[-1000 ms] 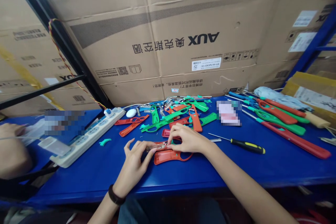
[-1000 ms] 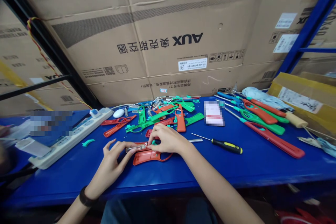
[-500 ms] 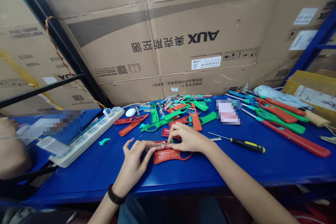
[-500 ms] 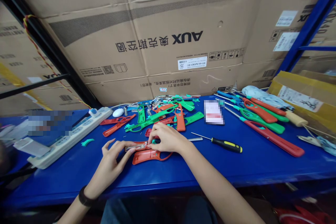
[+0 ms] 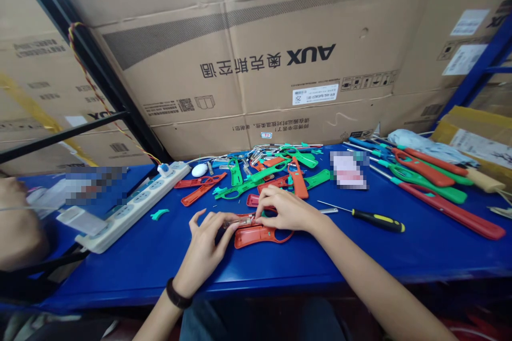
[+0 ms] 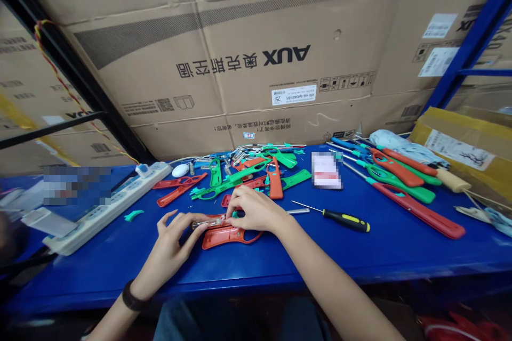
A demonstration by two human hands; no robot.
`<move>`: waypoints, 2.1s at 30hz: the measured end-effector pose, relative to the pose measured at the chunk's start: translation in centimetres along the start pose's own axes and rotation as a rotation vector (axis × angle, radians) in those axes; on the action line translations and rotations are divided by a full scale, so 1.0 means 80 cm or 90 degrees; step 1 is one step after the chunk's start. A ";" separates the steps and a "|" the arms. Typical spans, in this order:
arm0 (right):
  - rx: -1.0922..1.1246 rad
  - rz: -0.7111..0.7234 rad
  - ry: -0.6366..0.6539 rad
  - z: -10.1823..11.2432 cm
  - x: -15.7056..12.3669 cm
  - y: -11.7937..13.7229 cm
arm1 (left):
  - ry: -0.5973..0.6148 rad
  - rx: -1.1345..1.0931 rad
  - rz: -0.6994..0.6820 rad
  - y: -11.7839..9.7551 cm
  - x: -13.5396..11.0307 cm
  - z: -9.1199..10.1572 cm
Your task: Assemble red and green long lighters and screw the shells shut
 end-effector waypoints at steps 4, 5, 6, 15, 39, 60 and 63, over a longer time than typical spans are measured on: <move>0.001 0.002 0.003 0.000 0.000 0.001 | -0.004 -0.013 0.004 0.001 0.002 -0.002; 0.002 0.006 0.002 0.000 0.000 0.001 | -0.006 -0.016 0.005 0.001 0.003 -0.002; 0.002 0.009 0.000 0.000 0.000 0.002 | -0.007 -0.018 0.006 0.001 0.003 -0.002; 0.004 0.022 0.000 -0.002 -0.001 -0.001 | -0.004 -0.034 0.018 0.001 0.005 -0.002; -0.008 0.004 -0.003 -0.001 0.001 0.000 | -0.012 -0.071 0.026 -0.001 0.008 -0.005; -0.011 0.000 -0.073 0.011 0.000 0.005 | 0.024 -0.113 0.076 0.001 0.014 -0.005; -0.034 -0.021 -0.080 0.011 0.000 0.005 | 0.024 -0.089 0.055 0.002 0.015 -0.004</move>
Point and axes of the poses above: each hand's wrist, its own x-axis towards the middle knuckle, its own z-axis out of the back of the hand, y = z × x, the point moved 2 cm from there along x, towards the middle knuckle, and after that the axes turned 8 degrees about x, right-handed, at the moved point
